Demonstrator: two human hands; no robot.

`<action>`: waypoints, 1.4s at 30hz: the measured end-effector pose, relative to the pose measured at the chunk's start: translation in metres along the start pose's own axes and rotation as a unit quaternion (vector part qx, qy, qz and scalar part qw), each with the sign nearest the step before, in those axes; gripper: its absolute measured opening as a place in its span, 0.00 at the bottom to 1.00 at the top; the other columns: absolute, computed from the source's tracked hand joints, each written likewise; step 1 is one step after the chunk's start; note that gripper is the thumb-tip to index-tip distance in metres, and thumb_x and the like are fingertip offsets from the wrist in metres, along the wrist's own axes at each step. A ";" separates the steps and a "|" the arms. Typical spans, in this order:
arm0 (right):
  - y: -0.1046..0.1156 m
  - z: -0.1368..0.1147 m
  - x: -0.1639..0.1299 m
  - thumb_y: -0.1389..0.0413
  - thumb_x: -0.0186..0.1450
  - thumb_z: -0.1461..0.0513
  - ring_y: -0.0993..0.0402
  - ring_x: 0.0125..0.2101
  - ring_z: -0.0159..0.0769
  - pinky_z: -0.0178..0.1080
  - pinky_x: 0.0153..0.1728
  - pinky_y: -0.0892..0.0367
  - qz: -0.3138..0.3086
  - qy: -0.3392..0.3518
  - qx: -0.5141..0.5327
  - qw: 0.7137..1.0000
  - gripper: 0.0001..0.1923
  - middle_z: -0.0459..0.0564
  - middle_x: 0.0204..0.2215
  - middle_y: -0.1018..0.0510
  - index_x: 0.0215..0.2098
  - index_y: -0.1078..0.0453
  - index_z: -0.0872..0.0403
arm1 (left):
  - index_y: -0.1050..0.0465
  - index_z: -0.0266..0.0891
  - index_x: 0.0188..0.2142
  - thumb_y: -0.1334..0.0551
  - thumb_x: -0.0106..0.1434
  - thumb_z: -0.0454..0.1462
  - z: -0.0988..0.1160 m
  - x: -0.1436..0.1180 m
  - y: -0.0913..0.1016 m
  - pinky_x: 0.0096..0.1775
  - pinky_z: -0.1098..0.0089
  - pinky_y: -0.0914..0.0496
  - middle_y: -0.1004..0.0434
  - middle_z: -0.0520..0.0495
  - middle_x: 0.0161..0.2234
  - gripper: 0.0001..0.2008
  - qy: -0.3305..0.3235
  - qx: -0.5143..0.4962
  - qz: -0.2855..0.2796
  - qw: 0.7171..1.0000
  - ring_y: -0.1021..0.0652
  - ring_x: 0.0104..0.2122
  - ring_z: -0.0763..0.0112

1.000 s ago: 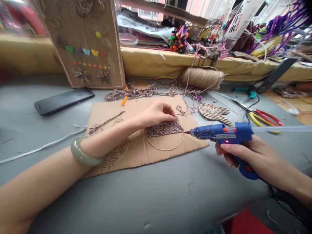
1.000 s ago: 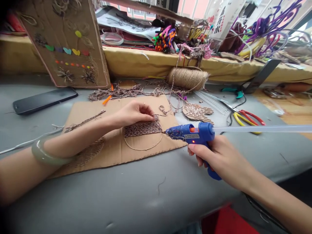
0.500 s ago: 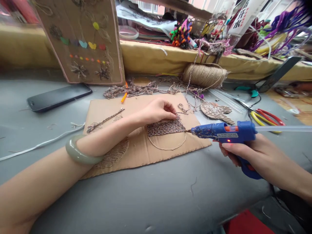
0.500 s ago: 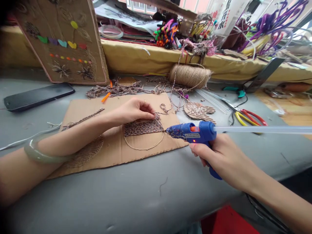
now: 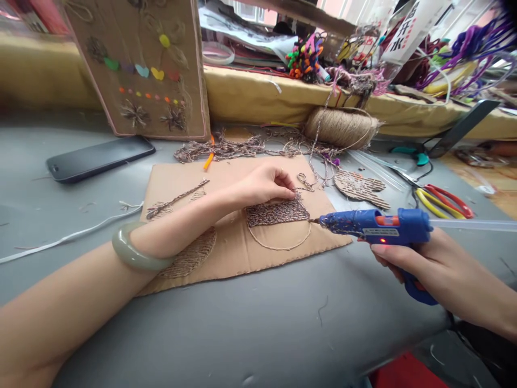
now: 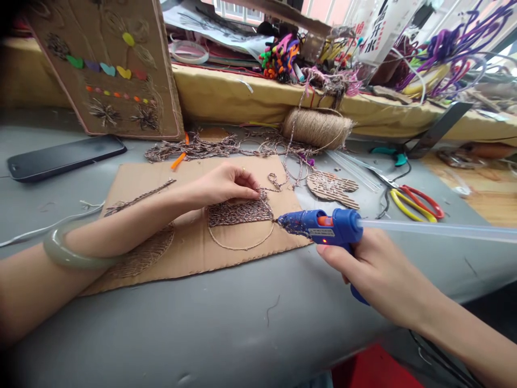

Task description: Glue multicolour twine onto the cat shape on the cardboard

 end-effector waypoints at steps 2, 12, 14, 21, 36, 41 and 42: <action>-0.003 0.000 -0.001 0.50 0.58 0.43 0.41 0.12 0.30 0.34 0.10 0.45 -0.017 0.006 0.014 1.000 0.25 0.43 0.11 0.36 0.15 0.40 0.52 | 0.26 0.32 0.26 0.36 0.52 0.32 0.000 0.000 0.000 0.30 0.74 0.37 0.27 0.51 0.24 0.02 -0.001 -0.002 0.000 1.000 0.30 0.24 0.79; -0.009 0.003 0.001 0.49 0.58 0.45 0.41 0.13 0.31 0.34 0.11 0.44 -0.042 0.005 0.022 0.999 0.22 0.42 0.13 0.39 0.17 0.41 0.51 | 0.26 0.31 0.28 0.36 0.53 0.31 0.000 0.001 0.000 0.29 0.74 0.37 0.27 0.51 0.23 0.03 0.001 0.000 -0.002 1.000 0.31 0.23 0.80; -0.010 0.003 0.001 0.49 0.57 0.44 0.41 0.13 0.31 0.34 0.11 0.44 -0.046 -0.001 0.015 0.999 0.22 0.42 0.13 0.39 0.17 0.41 0.51 | 0.25 0.31 0.28 0.36 0.53 0.31 0.000 0.001 0.000 0.29 0.74 0.37 0.26 0.51 0.24 0.03 -0.004 0.001 -0.006 1.000 0.31 0.24 0.79; -0.012 -0.007 0.003 0.51 0.58 0.42 0.41 0.13 0.31 0.35 0.13 0.44 -0.039 0.014 0.006 0.999 0.25 0.44 0.12 0.37 0.16 0.42 0.51 | 0.25 0.32 0.28 0.35 0.53 0.32 -0.004 0.003 0.000 0.30 0.73 0.36 0.25 0.50 0.25 0.04 -0.013 0.000 -0.008 1.000 0.30 0.24 0.78; -0.019 -0.026 0.007 0.50 0.58 0.46 0.40 0.13 0.31 0.35 0.14 0.43 -0.032 0.059 -0.028 0.997 0.23 0.44 0.10 0.35 0.14 0.41 0.51 | 0.25 0.31 0.28 0.36 0.53 0.31 -0.001 0.002 0.000 0.29 0.73 0.36 0.27 0.51 0.23 0.03 -0.019 -0.003 -0.013 1.000 0.31 0.23 0.79; -0.022 -0.031 0.007 0.50 0.57 0.45 0.40 0.12 0.32 0.35 0.13 0.42 -0.037 0.058 -0.035 0.997 0.23 0.44 0.09 0.35 0.13 0.40 0.51 | 0.25 0.30 0.29 0.37 0.54 0.29 0.000 0.001 -0.001 0.28 0.73 0.37 0.26 0.50 0.24 0.02 -0.014 -0.005 -0.015 1.000 0.31 0.24 0.78; -0.021 -0.032 0.008 0.49 0.55 0.44 0.39 0.12 0.32 0.36 0.13 0.42 -0.025 0.052 -0.037 0.998 0.24 0.44 0.09 0.35 0.13 0.40 0.51 | 0.25 0.30 0.29 0.37 0.54 0.29 0.000 0.001 -0.002 0.28 0.74 0.37 0.27 0.50 0.24 0.02 -0.015 -0.006 -0.017 1.000 0.31 0.24 0.79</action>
Point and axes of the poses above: each hand's wrist, its own x-axis towards the middle knuckle, its own y-axis out of the back of the hand, z = x × y, the point moved 10 cm from there along x, towards the middle knuckle
